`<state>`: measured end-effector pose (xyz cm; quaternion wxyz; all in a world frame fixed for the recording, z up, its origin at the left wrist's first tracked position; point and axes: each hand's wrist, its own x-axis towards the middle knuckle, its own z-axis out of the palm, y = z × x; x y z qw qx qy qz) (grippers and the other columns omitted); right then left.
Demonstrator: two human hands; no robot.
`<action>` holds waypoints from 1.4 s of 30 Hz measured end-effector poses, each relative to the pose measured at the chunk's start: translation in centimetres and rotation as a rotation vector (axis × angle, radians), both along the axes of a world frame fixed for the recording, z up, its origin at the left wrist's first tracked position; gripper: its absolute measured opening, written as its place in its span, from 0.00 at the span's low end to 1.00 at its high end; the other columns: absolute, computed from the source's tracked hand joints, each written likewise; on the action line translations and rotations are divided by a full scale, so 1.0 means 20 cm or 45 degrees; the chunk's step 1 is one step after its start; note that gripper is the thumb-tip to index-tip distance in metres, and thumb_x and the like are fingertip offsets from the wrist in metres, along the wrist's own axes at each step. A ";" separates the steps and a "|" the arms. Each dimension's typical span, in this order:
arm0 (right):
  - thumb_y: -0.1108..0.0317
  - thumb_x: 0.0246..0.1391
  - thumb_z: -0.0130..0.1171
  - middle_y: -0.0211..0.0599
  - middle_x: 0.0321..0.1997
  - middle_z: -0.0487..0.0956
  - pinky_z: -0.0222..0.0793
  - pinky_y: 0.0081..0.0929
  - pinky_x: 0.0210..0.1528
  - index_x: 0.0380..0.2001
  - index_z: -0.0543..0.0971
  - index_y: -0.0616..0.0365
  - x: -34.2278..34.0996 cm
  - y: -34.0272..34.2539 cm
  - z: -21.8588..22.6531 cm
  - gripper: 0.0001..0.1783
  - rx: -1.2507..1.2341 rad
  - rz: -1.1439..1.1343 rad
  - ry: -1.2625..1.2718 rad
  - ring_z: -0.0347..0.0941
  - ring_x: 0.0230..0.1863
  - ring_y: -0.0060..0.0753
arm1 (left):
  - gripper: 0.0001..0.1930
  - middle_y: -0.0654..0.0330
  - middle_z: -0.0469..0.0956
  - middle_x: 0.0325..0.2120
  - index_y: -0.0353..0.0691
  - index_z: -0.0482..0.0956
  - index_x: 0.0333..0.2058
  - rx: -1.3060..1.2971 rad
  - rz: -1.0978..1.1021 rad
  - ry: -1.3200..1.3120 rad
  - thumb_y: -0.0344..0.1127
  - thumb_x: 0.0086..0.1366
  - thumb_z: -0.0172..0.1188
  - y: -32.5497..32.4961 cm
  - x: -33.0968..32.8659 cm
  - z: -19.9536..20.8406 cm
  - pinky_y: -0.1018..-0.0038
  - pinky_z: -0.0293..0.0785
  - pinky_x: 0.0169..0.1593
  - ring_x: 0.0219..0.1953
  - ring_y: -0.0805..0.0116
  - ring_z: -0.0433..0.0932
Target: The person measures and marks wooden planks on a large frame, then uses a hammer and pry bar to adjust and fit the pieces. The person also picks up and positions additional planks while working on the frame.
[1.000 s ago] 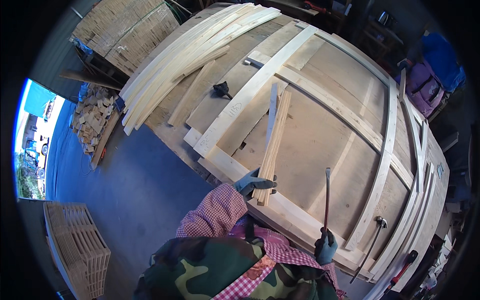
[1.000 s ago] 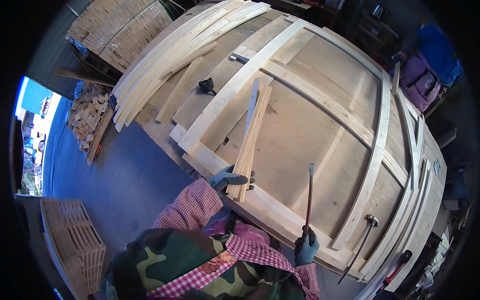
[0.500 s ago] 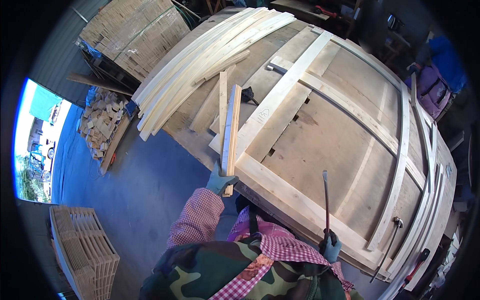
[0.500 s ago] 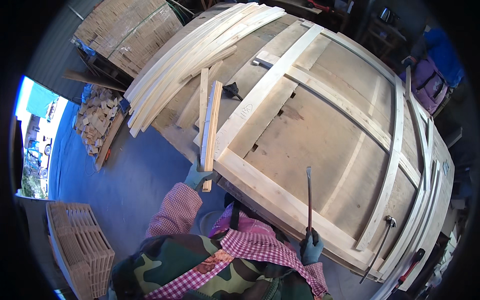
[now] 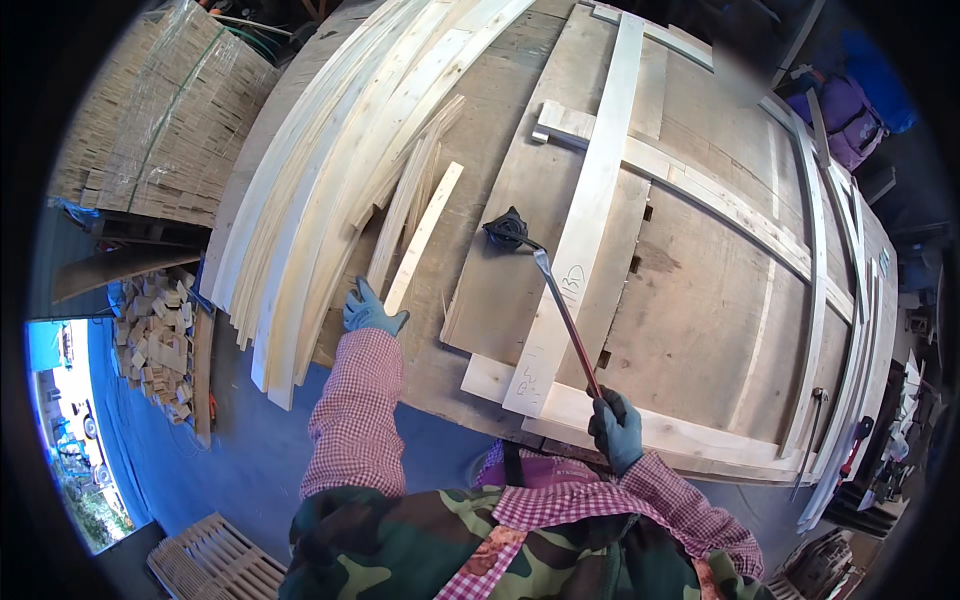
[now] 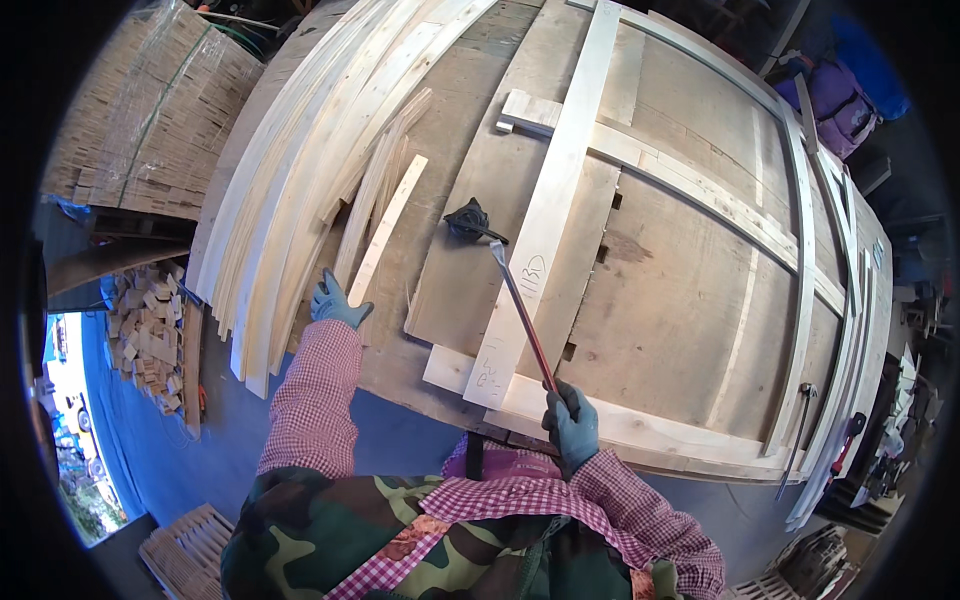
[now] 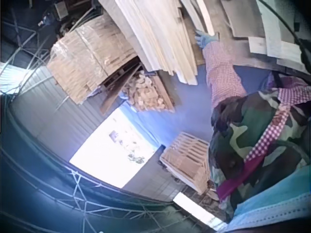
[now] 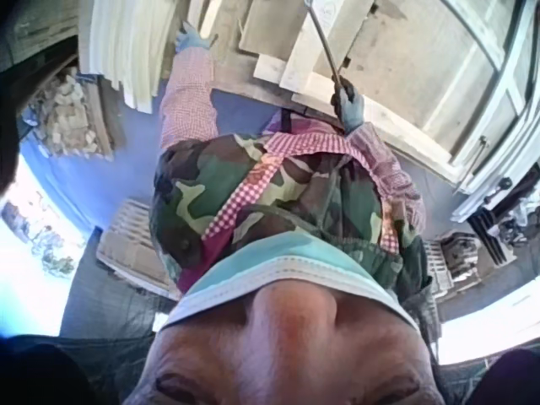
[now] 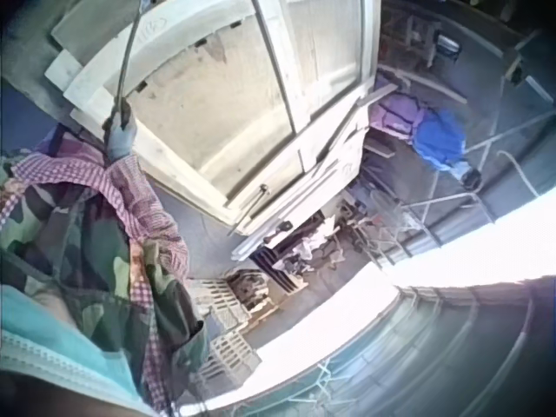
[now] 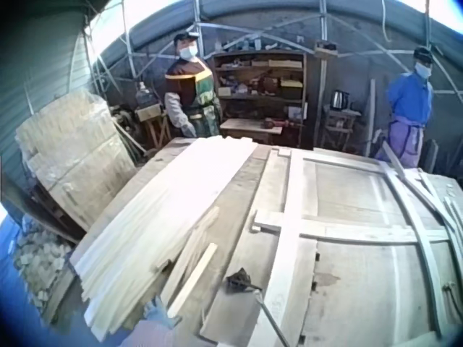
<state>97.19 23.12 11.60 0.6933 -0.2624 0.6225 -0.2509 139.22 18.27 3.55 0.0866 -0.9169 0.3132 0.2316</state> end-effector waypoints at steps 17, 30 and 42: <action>0.60 0.53 0.52 0.53 0.59 0.70 0.64 0.37 0.59 0.65 0.56 0.56 1.02 -0.43 -0.26 0.36 -0.360 1.293 0.201 0.69 0.57 0.51 | 0.41 0.38 0.52 0.64 0.34 0.49 0.66 -0.370 -0.032 0.398 0.57 0.66 0.50 0.45 0.00 -0.19 0.58 0.54 0.66 0.66 0.43 0.53; 0.59 0.45 0.63 0.50 0.60 0.65 0.55 0.43 0.64 0.64 0.61 0.51 -1.60 0.01 -0.23 0.41 -0.376 -0.088 1.760 0.60 0.61 0.51 | 0.31 0.46 0.54 0.65 0.31 0.51 0.64 -1.276 -0.589 0.169 0.34 0.68 0.52 0.19 -0.93 0.13 0.62 0.51 0.67 0.66 0.50 0.54; 0.41 0.29 0.73 0.53 0.67 0.56 0.46 0.41 0.69 0.68 0.48 0.56 -3.00 0.08 -0.40 0.67 0.137 0.146 1.722 0.51 0.67 0.53 | 0.30 0.49 0.59 0.61 0.33 0.58 0.62 -0.737 -0.767 0.793 0.35 0.64 0.58 0.56 -2.70 0.24 0.65 0.51 0.67 0.65 0.54 0.57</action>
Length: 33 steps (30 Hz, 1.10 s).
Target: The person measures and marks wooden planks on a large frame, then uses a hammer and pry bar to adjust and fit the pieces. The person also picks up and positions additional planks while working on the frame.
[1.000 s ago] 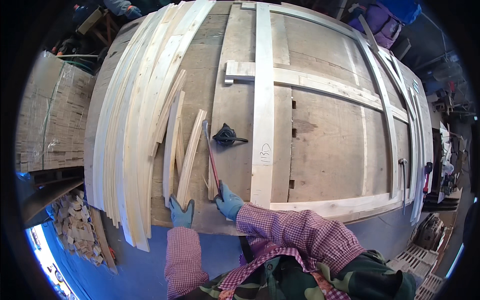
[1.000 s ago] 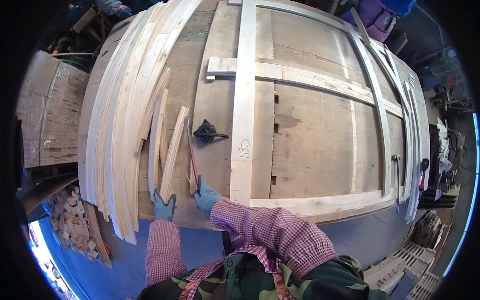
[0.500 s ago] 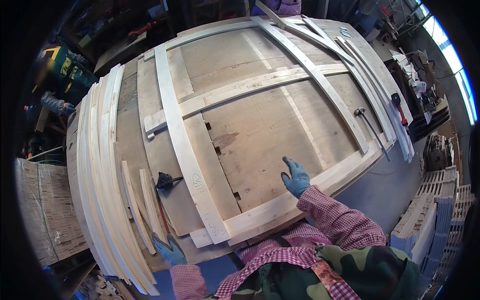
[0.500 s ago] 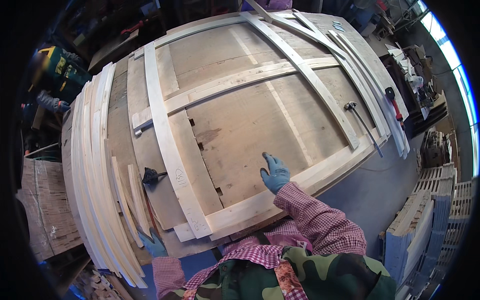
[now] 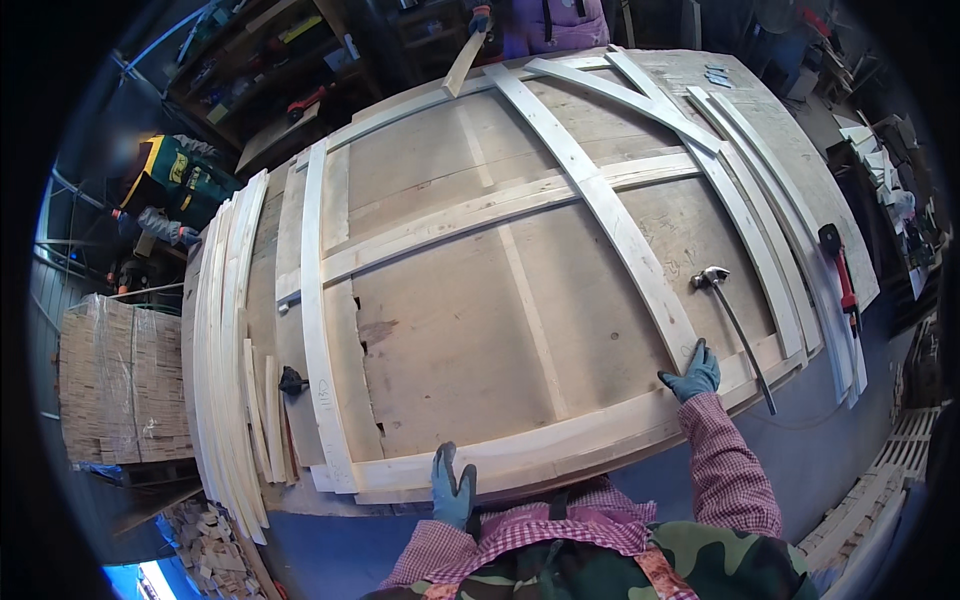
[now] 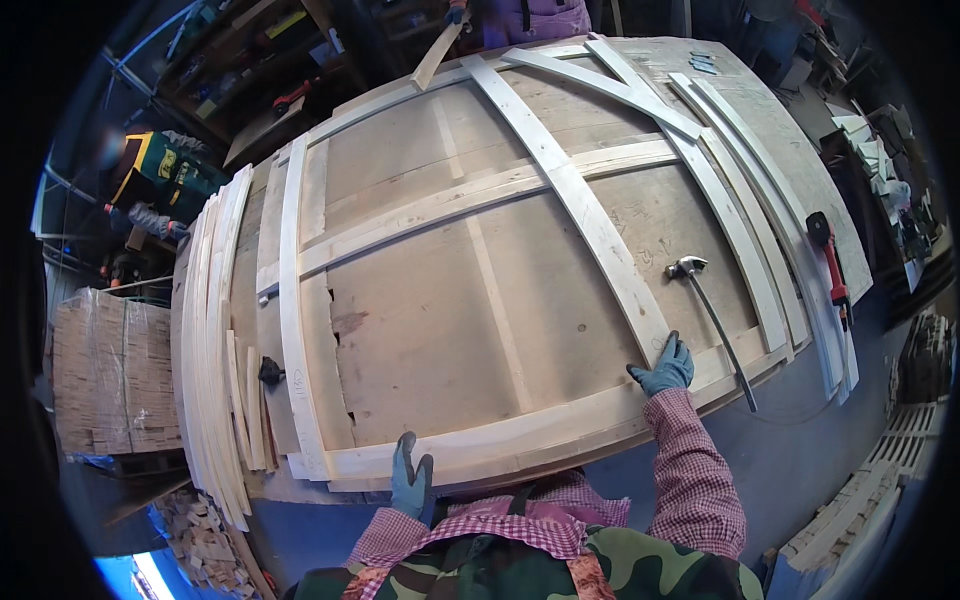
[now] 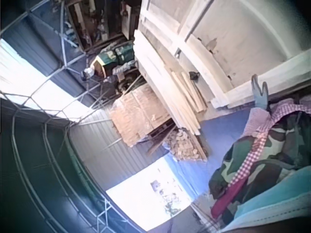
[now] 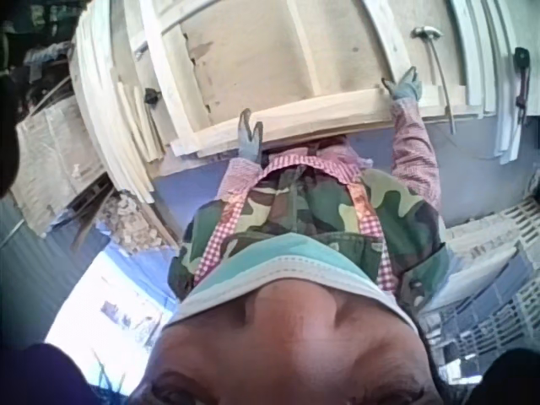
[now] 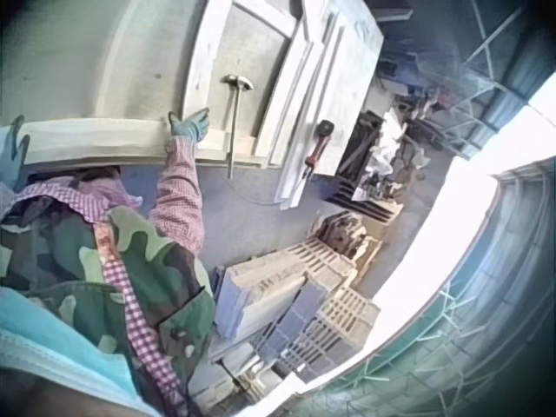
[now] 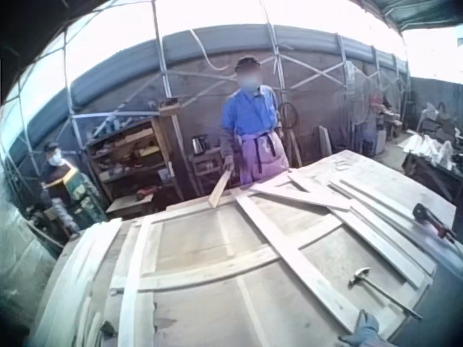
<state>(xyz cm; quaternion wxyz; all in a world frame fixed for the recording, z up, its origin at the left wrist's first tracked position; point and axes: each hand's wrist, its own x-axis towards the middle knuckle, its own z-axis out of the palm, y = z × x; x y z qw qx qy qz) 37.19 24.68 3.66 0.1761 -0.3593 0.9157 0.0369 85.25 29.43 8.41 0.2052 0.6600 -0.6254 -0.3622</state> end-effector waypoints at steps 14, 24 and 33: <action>0.50 0.23 0.75 0.53 0.50 0.63 0.60 0.47 0.56 0.56 0.61 0.62 0.57 0.23 0.08 0.55 -0.526 0.134 -0.393 0.61 0.52 0.54 | 0.22 0.50 0.69 0.55 0.38 0.70 0.54 0.014 -0.018 0.349 0.37 0.63 0.59 0.05 -0.42 -0.06 0.65 0.61 0.62 0.58 0.52 0.66; 0.45 0.26 0.72 0.51 0.53 0.64 0.58 0.45 0.60 0.59 0.61 0.61 0.87 0.14 0.11 0.56 -0.416 0.013 -0.423 0.60 0.56 0.52 | 0.20 0.49 0.72 0.52 0.37 0.73 0.51 0.009 0.010 0.387 0.38 0.62 0.60 0.05 -0.29 -0.03 0.65 0.63 0.60 0.56 0.52 0.69; 0.45 0.27 0.72 0.52 0.55 0.63 0.55 0.43 0.62 0.60 0.59 0.60 1.08 0.22 0.12 0.57 -0.346 -0.031 -0.446 0.57 0.59 0.52 | 0.21 0.49 0.72 0.51 0.40 0.73 0.51 -0.024 -0.169 0.147 0.43 0.62 0.59 0.09 -0.26 -0.06 0.62 0.66 0.57 0.54 0.49 0.70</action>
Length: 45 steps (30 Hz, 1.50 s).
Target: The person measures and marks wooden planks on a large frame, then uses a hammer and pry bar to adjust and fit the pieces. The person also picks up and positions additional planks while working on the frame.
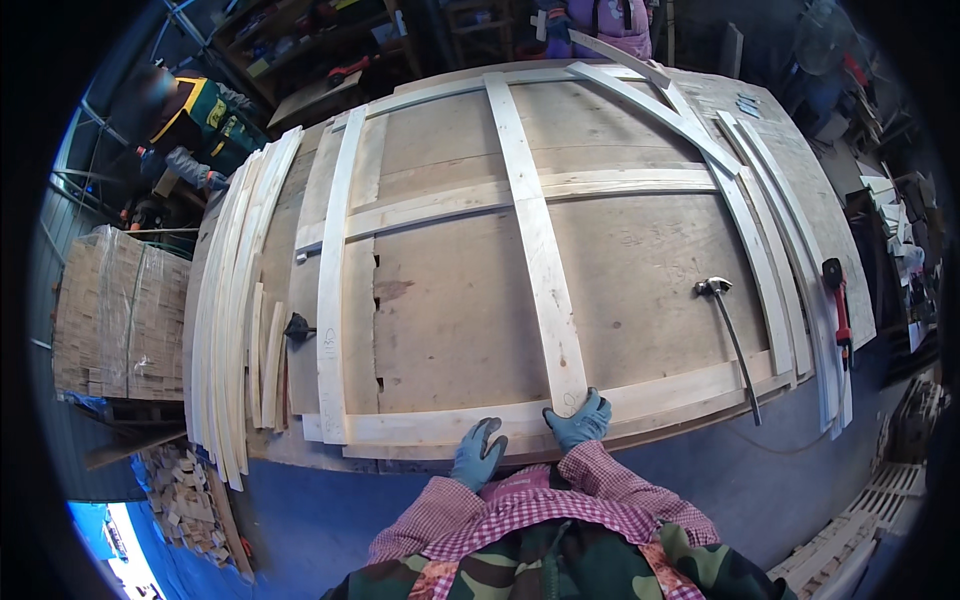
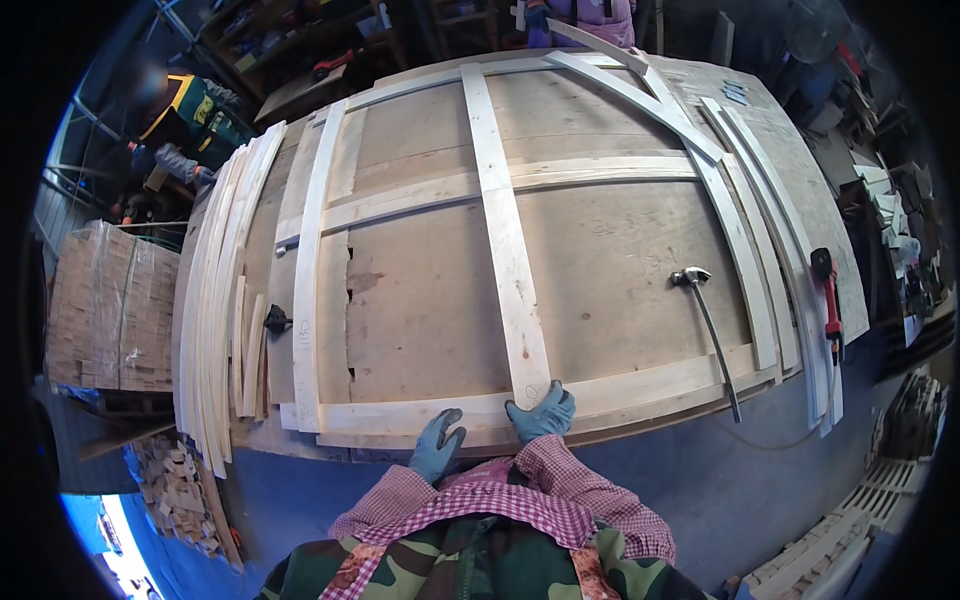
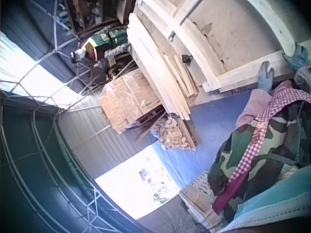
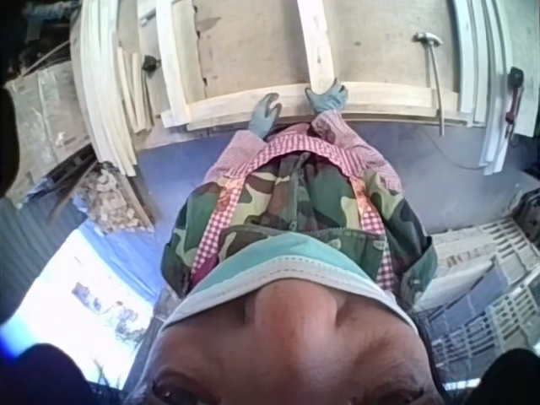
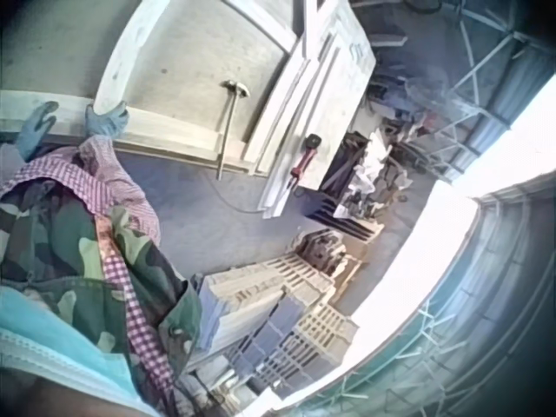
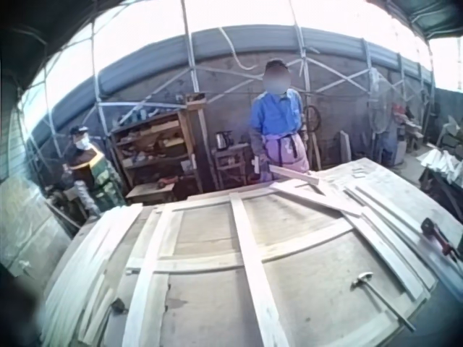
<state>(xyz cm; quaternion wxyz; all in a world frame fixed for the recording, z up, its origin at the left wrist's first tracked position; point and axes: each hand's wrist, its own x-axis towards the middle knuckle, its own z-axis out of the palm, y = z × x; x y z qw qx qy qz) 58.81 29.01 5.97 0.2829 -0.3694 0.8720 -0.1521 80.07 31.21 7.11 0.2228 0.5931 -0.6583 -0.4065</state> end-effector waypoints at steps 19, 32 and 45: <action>0.42 0.26 0.73 0.53 0.54 0.63 0.55 0.46 0.60 0.61 0.57 0.66 0.06 0.03 -0.05 0.62 -0.024 0.108 0.154 0.59 0.56 0.54 | 0.20 0.47 0.72 0.50 0.38 0.74 0.49 -0.162 -0.233 -0.137 0.40 0.61 0.60 -0.09 -0.06 -0.05 0.62 0.66 0.57 0.53 0.48 0.70; 0.33 0.32 0.68 0.51 0.54 0.66 0.55 0.45 0.59 0.61 0.61 0.56 -0.08 -0.03 -0.07 0.57 0.029 0.281 0.119 0.61 0.56 0.51 | 0.26 0.49 0.70 0.52 0.40 0.71 0.52 0.032 -0.361 -0.217 0.48 0.60 0.59 -0.20 -0.19 -0.23 0.59 0.61 0.59 0.56 0.49 0.66; 0.38 0.37 0.66 0.36 0.66 0.62 0.39 0.43 0.72 0.62 0.64 0.45 -0.58 0.17 -0.09 0.49 -0.150 1.024 0.211 0.49 0.70 0.42 | 0.54 0.47 0.58 0.61 0.35 0.57 0.61 -0.105 -0.714 -0.753 0.68 0.45 0.64 -0.23 -0.37 -0.20 0.54 0.41 0.68 0.65 0.49 0.52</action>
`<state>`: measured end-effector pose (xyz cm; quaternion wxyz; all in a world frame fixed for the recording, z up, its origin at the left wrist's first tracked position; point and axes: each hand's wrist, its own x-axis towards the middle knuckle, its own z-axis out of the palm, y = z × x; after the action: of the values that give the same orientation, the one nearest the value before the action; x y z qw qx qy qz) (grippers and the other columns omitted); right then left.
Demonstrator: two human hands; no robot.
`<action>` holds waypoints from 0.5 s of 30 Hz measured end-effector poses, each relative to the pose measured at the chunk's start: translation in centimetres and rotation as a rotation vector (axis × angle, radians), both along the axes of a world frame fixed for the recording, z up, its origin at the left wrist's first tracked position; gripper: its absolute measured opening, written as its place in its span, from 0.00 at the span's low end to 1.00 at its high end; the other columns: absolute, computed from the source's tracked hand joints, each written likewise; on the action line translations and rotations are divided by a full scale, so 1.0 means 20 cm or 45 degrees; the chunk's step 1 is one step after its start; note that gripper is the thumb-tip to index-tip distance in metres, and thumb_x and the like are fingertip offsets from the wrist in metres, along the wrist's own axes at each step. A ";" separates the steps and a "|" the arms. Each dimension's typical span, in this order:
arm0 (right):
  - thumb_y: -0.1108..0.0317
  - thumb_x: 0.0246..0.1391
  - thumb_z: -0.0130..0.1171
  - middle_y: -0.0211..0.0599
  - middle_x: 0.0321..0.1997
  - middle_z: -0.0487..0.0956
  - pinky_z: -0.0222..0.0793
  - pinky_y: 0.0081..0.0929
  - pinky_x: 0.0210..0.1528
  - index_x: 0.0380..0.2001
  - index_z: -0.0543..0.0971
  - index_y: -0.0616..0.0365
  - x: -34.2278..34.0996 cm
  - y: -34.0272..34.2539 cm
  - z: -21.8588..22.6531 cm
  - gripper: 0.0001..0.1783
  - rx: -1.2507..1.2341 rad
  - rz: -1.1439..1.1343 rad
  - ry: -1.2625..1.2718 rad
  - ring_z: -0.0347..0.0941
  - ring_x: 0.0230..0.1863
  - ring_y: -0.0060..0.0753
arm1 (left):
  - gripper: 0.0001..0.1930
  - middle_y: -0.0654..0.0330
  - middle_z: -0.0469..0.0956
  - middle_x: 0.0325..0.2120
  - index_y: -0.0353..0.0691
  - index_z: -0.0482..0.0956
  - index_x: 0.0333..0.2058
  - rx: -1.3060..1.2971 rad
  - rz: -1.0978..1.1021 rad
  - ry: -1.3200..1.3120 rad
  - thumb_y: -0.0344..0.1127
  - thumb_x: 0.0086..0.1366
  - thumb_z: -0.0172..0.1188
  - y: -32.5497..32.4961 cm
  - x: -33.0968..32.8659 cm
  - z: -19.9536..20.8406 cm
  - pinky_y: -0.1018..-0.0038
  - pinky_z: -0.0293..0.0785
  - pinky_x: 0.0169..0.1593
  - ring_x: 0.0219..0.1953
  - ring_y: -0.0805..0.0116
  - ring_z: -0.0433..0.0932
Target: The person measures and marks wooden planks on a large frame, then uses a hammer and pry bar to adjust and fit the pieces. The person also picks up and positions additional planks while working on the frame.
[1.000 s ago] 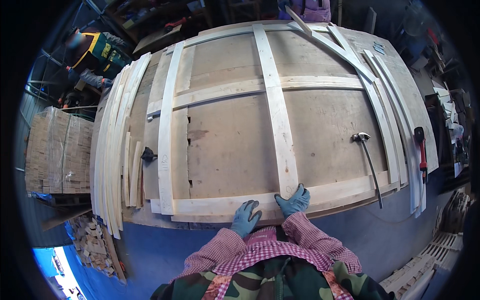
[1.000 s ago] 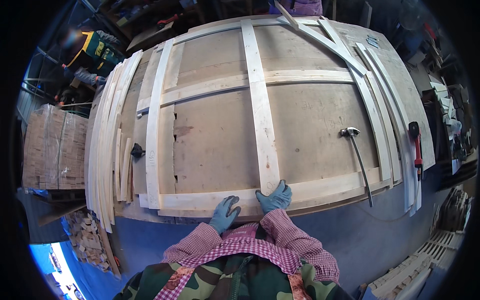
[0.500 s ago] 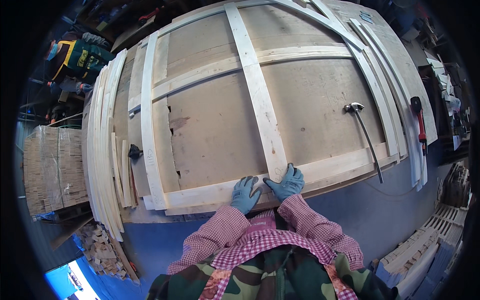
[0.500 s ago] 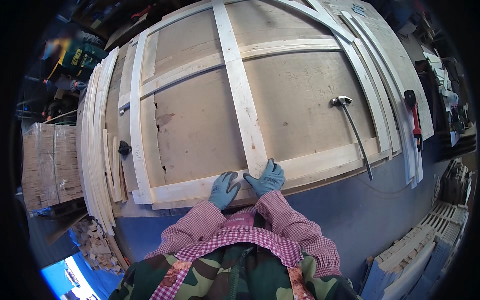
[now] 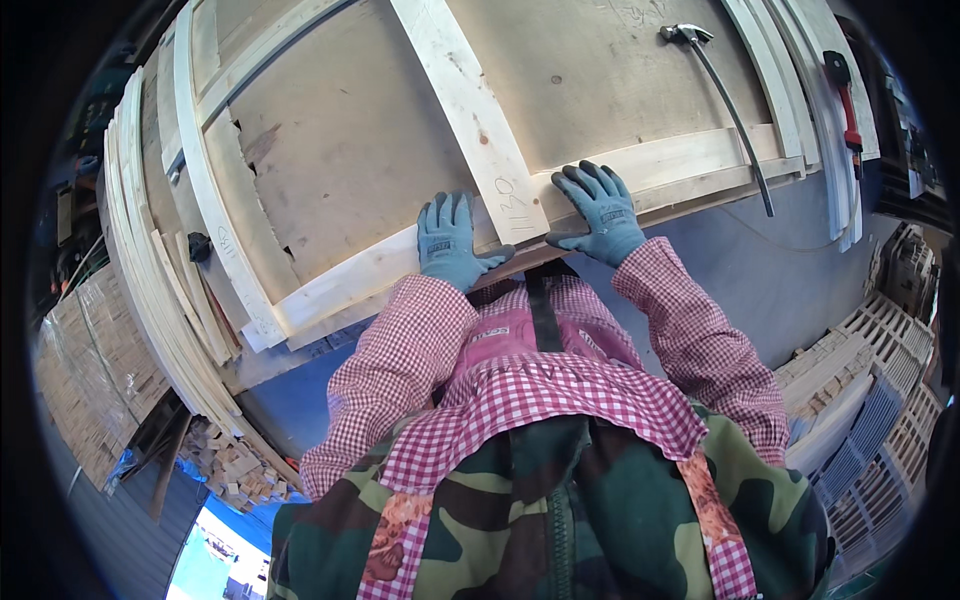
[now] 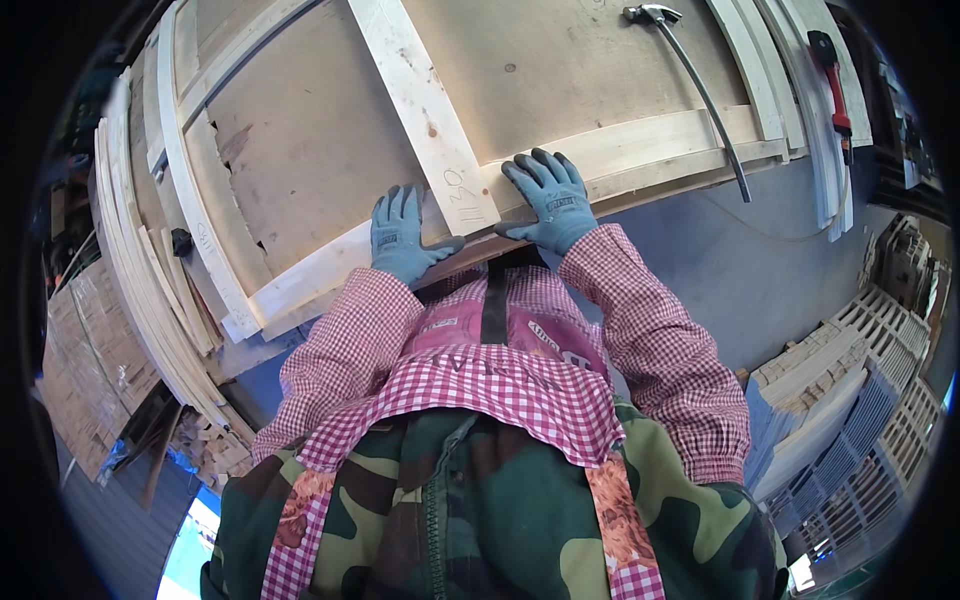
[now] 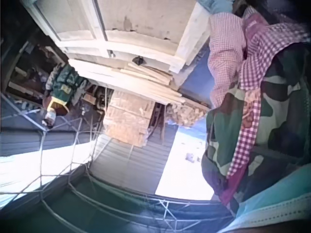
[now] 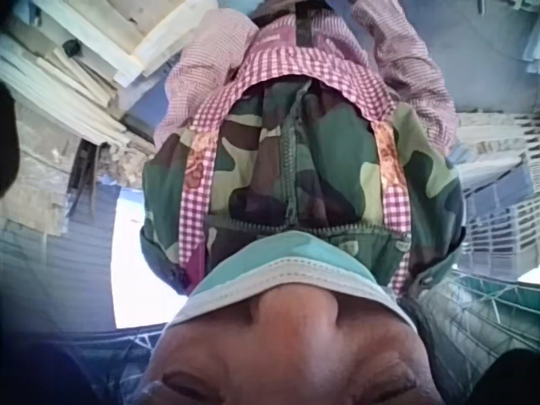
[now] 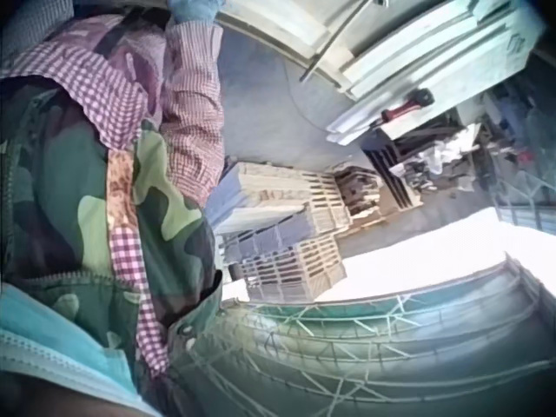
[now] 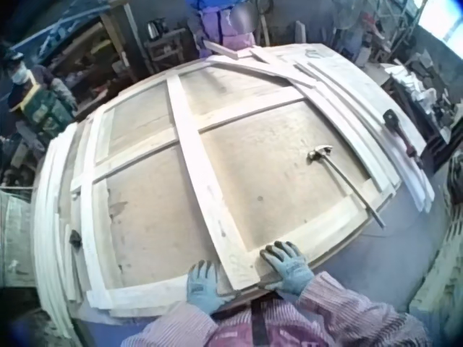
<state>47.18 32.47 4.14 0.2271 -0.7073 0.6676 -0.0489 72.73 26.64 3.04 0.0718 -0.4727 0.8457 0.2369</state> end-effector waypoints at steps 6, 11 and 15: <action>0.36 0.39 0.65 0.34 0.68 0.59 0.34 0.43 0.73 0.65 0.60 0.40 0.03 -0.08 -0.05 0.50 0.119 0.166 0.151 0.47 0.71 0.40 | 0.57 0.46 0.64 0.56 0.33 0.59 0.60 -0.020 -0.043 -0.031 0.68 0.39 0.67 -0.04 -0.08 0.00 0.59 0.54 0.64 0.60 0.50 0.61; 0.41 0.51 0.57 0.29 0.68 0.60 0.34 0.42 0.73 0.64 0.62 0.37 0.06 -0.11 -0.11 0.38 0.074 0.159 0.115 0.48 0.71 0.37 | 0.54 0.49 0.64 0.57 0.38 0.61 0.61 0.104 0.094 -0.083 0.67 0.41 0.67 -0.07 -0.10 -0.02 0.61 0.59 0.63 0.59 0.52 0.62; 0.43 0.55 0.53 0.28 0.61 0.69 0.42 0.41 0.70 0.59 0.70 0.36 -0.01 -0.20 -0.14 0.29 0.165 0.064 -0.165 0.57 0.66 0.34 | 0.42 0.51 0.69 0.54 0.40 0.67 0.58 0.185 0.214 0.086 0.65 0.52 0.61 -0.10 -0.07 -0.04 0.63 0.60 0.62 0.57 0.53 0.65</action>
<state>46.93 28.56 1.40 0.3161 -0.7030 0.6354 -0.0457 71.38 24.61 2.17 0.0573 -0.5272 0.7857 0.3186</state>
